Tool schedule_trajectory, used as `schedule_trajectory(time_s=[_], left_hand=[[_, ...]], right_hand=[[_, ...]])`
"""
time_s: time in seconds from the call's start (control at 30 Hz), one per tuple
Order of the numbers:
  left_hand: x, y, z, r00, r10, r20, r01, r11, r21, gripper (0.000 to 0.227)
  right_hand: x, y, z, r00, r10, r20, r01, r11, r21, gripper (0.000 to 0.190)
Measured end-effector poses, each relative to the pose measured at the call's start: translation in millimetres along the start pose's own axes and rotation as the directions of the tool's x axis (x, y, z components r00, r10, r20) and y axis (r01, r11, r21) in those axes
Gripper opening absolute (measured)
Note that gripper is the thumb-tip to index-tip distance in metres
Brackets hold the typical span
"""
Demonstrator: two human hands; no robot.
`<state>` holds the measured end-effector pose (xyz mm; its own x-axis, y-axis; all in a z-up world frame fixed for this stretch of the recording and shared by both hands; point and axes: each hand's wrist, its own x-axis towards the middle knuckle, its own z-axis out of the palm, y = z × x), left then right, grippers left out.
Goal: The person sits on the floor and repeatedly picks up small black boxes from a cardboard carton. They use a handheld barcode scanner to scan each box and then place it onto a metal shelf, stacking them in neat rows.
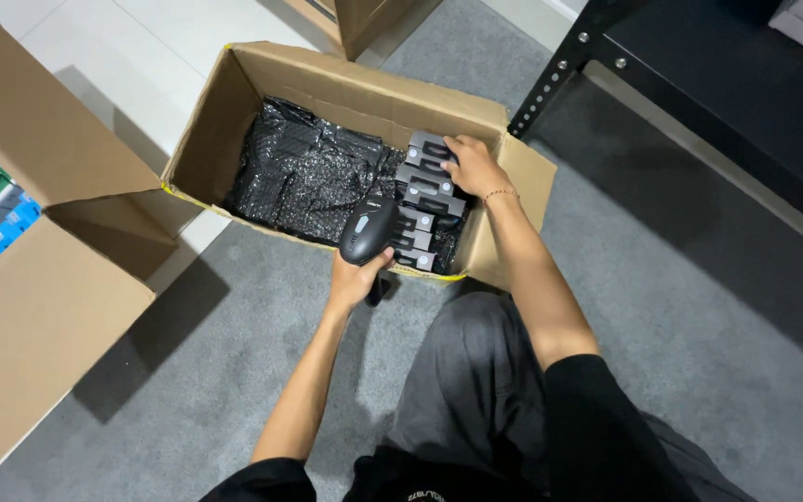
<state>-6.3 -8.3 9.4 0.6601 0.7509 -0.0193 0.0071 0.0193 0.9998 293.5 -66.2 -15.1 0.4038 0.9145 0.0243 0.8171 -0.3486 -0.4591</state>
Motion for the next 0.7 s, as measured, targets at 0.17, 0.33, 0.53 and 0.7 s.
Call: schedule_trajectory(time_s=[0.17, 0.33, 0.53, 0.7], left_hand=[[-2, -27, 3, 0.999, 0.035, -0.019, -0.035, 0.999, 0.021, 0.017], [-2, -20, 4, 0.999, 0.031, -0.023, -0.031, 0.999, 0.012, 0.012], [-2, -7, 3, 1.0, 0.016, 0.004, -0.016, 1.0, -0.016, 0.01], [-5, -4, 6, 1.0, -0.023, -0.02, 0.023, 1.0, -0.004, 0.013]], right_hand=[[-1, 1, -1, 0.997, 0.036, 0.071, -0.035, 0.999, -0.01, 0.063], [3, 9, 3, 0.986, 0.048, 0.157, -0.048, 0.999, -0.002, 0.075], [8, 8, -2, 0.969, 0.014, 0.245, -0.023, 0.999, 0.033, 0.067], [4, -2, -13, 0.96, 0.074, 0.27, -0.08, 0.997, 0.011, 0.082]])
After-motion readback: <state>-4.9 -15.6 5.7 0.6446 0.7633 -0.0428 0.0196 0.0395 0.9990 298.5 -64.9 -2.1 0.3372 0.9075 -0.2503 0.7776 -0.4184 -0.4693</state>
